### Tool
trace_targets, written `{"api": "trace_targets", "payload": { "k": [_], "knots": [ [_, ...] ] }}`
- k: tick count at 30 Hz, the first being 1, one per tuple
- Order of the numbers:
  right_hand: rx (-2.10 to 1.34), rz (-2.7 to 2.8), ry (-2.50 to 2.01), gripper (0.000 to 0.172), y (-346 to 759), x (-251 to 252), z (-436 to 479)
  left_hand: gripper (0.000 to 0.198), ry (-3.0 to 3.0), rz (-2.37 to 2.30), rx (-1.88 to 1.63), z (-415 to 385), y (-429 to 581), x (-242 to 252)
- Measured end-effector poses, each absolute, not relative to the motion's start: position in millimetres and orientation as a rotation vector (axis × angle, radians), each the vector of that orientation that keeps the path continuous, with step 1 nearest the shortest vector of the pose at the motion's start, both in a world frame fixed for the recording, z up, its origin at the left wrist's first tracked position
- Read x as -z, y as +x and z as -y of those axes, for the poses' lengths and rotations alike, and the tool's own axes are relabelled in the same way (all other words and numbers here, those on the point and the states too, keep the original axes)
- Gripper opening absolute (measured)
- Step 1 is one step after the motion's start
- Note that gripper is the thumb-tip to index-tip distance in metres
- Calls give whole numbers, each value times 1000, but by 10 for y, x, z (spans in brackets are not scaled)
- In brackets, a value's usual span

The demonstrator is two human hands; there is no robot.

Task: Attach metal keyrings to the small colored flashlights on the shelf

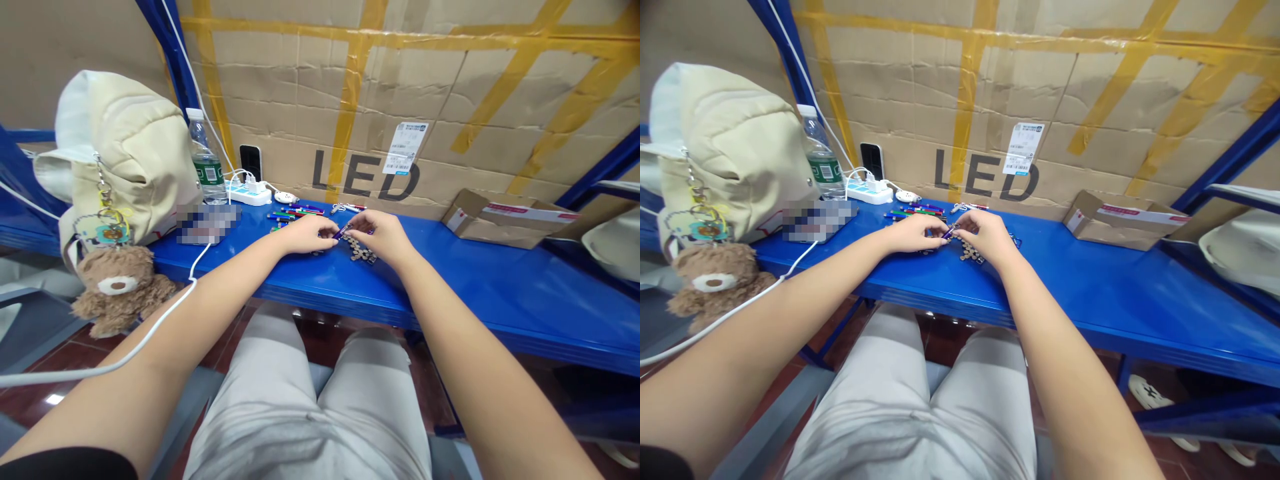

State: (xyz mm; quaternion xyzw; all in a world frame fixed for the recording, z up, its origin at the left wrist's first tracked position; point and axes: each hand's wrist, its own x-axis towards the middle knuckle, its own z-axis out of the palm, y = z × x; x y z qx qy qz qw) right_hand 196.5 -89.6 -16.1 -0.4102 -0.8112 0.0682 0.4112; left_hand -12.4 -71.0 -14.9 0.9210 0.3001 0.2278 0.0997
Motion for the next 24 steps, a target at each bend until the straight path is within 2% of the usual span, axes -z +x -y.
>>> {"api": "trace_targets", "payload": {
  "k": [8,14,24],
  "knots": [
    [-61,2048,-1025,12,1947,127,938,26,2689,-927,-701,703,-120,143],
    [-225,1889,-1150,16,1929,116,949,25,2685,-912,-766,735,-109,114],
    [-383,1847,-1101,22,1951,125,925,29,2563,-927,-831,777,-105,98]
  ]
}}
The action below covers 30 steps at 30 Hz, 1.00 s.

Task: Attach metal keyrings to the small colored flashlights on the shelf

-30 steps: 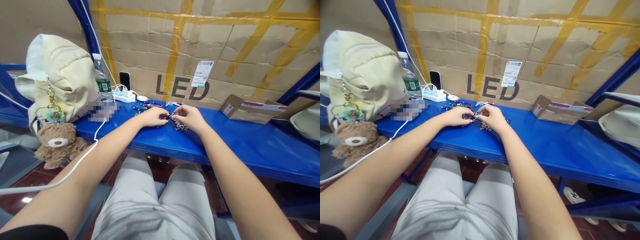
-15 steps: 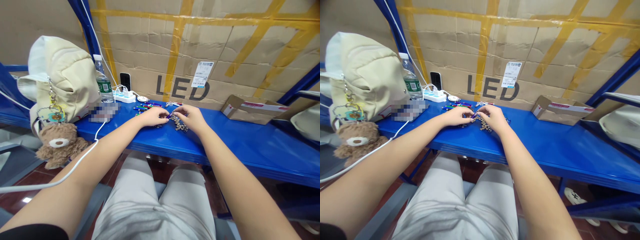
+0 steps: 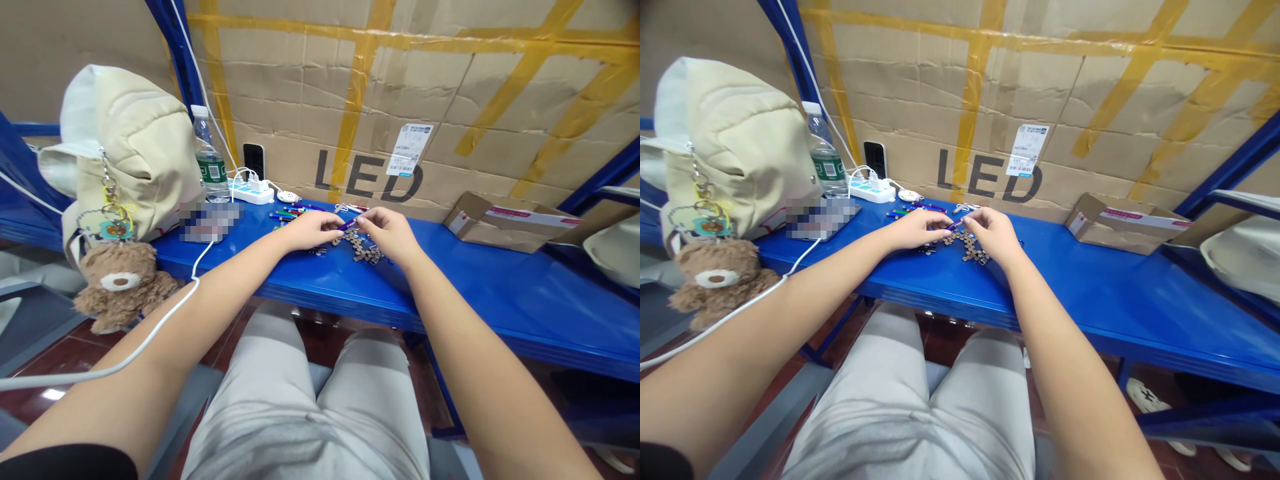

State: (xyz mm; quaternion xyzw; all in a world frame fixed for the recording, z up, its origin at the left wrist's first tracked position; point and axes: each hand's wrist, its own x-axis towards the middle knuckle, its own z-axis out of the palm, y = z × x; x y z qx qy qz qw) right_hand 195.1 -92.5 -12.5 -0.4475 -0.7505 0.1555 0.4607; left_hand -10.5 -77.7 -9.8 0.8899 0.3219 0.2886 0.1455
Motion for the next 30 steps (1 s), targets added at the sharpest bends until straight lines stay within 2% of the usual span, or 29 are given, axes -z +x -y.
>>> {"api": "trace_targets", "payload": {
  "k": [9,18,21,23,27,30],
  "knots": [
    [-440,1833,-1085,27,1947,141,902,22,2876,-889,-1051,716,-72,158],
    [-945,1494,-1149,23,1881,166,889,27,3153,-1056,-1093,748,-54,127],
    [-847,1553,-1198,22,1883,160,877,22,3031,-1056,-1124,703,-46,149],
    [-708,1630,-1189,20,1891,148,875,21,2895,-1044,-1162,662,-48,164],
    [-471,1722,-1170,29,1968,123,860,21,2666,-1043,-1167,610,-77,171],
    [-214,1685,-1283,26,2125,113,817,21,2583,-1088,-1120,615,-102,158]
  ]
}}
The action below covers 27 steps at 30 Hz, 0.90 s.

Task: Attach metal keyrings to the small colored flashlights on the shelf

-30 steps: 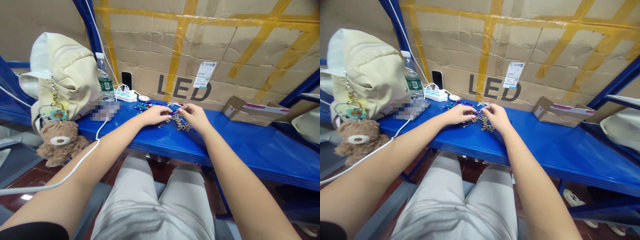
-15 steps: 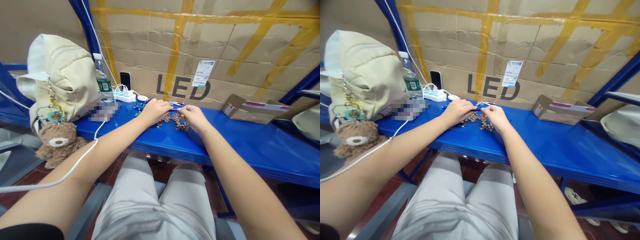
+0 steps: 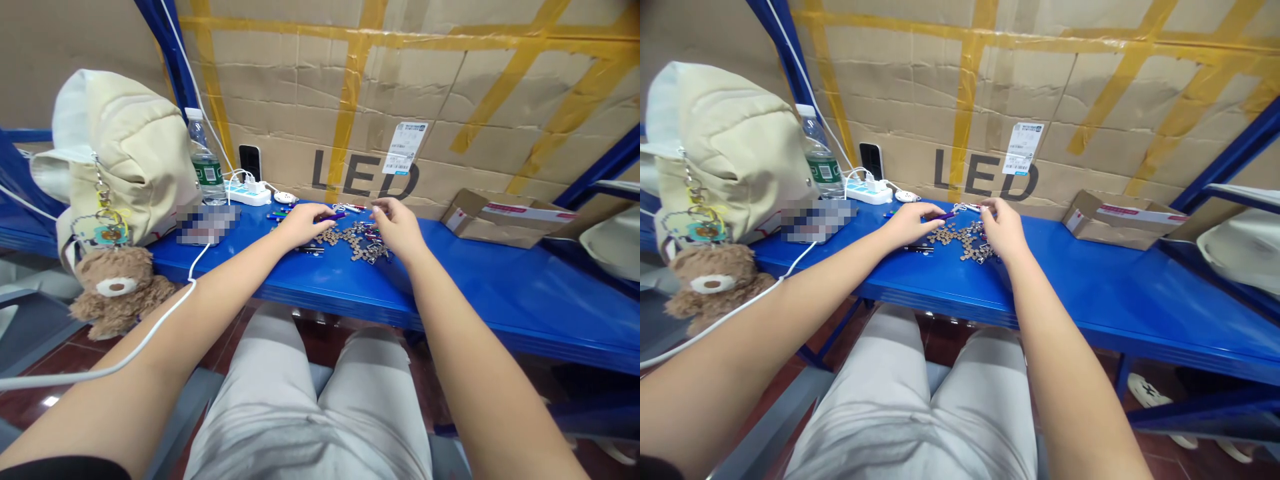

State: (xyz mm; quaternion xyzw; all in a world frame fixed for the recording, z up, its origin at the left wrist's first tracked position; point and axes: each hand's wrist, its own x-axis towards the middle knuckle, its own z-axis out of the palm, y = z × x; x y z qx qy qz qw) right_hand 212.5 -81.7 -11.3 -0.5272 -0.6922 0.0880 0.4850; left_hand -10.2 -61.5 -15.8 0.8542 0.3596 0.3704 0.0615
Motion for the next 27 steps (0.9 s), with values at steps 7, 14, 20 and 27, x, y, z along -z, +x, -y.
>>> {"api": "trace_targets", "payload": {
  "k": [7,14,20,27],
  "knots": [
    [191,1677,-1840,27,2449,162,697,25,2504,-1090,-1025,628,-103,172],
    [297,2006,-1848,29,2349,251,446,24,2365,-944,-964,577,-90,259],
    [175,2195,-1928,22,2416,216,121,25,2393,-929,-956,557,-111,267],
    [-15,2178,-1863,20,2543,248,96,25,2405,-914,-944,578,-106,245]
  ]
}}
